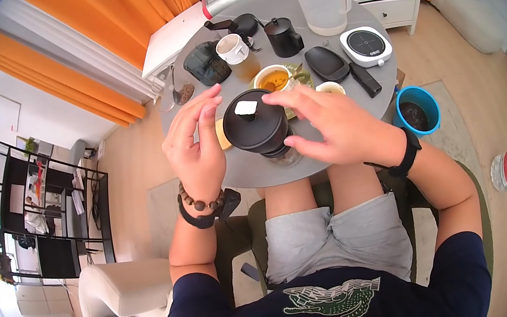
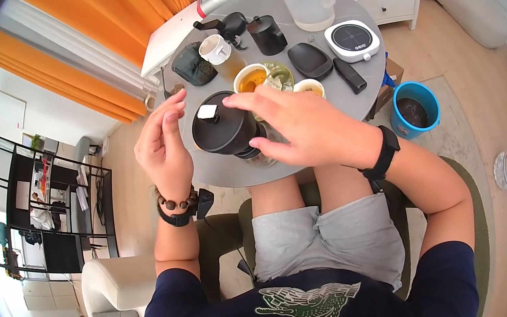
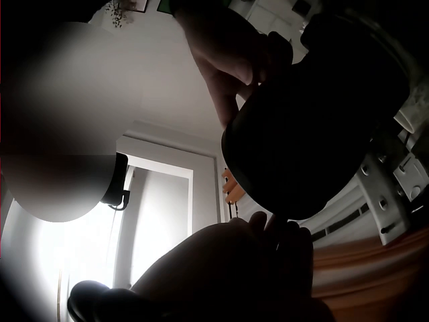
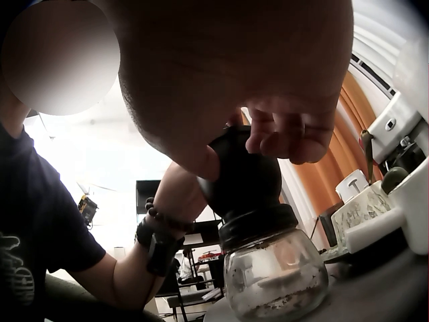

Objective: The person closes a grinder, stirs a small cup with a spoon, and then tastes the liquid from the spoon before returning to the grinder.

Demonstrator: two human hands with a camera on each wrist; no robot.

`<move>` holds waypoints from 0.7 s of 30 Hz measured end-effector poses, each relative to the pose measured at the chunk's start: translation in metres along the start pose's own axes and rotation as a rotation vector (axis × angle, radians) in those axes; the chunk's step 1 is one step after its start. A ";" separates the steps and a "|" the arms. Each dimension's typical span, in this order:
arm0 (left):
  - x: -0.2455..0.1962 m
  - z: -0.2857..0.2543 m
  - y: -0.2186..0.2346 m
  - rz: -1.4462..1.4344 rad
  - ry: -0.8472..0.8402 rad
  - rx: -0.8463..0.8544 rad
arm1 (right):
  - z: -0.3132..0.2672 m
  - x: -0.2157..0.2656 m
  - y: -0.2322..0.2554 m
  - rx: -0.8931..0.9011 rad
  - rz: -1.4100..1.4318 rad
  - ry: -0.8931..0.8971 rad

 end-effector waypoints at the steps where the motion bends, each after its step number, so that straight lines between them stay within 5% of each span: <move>1: -0.009 0.002 0.000 0.085 -0.051 0.006 | 0.002 -0.002 0.005 -0.047 -0.052 -0.003; 7: -0.035 -0.008 -0.005 0.304 -0.017 0.206 | 0.004 0.007 0.013 -0.187 -0.042 0.105; 21: -0.024 -0.012 -0.011 0.227 0.014 0.148 | 0.002 0.013 0.012 -0.217 -0.100 0.157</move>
Point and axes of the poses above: each hand's wrist, its own z-axis towards the middle knuckle, its own y-axis out of the back of the hand, x = y × z, the point moved 9 cm from there along z, towards the middle knuckle, and after that the axes turned 14 degrees about -x, right-handed, at the moved point
